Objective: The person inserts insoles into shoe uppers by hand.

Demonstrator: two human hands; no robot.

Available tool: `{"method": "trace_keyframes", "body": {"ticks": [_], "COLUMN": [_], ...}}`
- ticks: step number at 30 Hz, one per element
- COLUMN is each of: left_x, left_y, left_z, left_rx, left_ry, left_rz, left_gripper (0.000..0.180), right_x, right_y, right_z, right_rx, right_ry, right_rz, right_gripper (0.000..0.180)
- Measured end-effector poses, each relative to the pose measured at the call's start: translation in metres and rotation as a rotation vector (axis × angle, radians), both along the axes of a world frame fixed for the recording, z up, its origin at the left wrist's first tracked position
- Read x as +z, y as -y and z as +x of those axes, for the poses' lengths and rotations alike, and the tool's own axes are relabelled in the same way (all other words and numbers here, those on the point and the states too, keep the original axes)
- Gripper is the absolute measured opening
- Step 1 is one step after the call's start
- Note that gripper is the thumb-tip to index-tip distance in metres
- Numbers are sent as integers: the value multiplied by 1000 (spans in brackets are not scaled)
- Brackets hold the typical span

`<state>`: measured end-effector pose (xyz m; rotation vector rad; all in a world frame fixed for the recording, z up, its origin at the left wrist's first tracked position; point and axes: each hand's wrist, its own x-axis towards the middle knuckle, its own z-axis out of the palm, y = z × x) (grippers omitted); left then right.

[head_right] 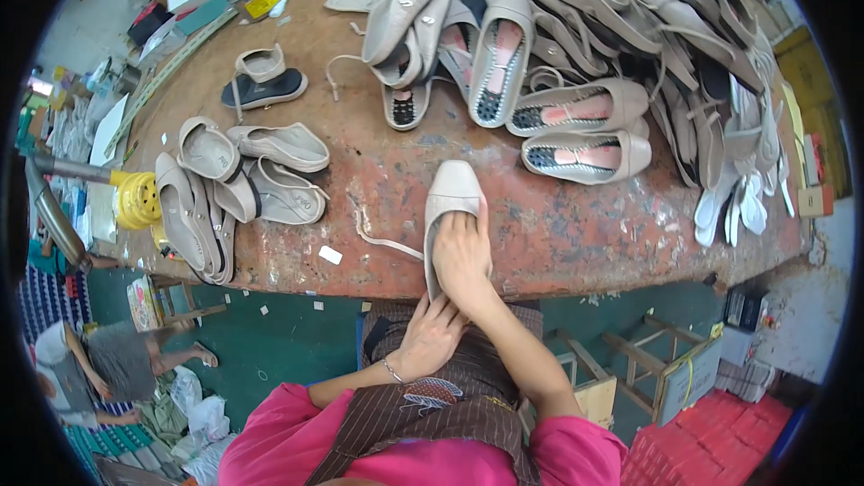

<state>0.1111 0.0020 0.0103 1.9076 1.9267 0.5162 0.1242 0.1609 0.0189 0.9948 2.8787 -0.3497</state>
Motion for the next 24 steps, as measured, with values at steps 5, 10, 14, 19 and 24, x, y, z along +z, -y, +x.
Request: {"method": "trace_keyframes", "body": {"ticks": [5,10,14,19,24], "left_x": [-11,5,6,27,37], "left_y": [0,-6,-25,-60,6], "left_z": [-3,-4,-1,-38,-198], "left_rx": [-47,29,212,238,768], "left_ry": [24,-99,-43,302,626], "left_rz": [124,69,223,348,590], "left_gripper": [33,38,44,16,32], "right_x": [-25,29,-8,43,-8], "right_y": [25,-22,-9,-119,-280], "right_z": [11,-28,21,181,368], "right_rx": [-67,76,-36,-492,-1229], "right_ry": [-344,304,-383,-853,-399], "right_rz": [461,-196,255,83,542], "right_gripper": [33,29,26,25,38]}}
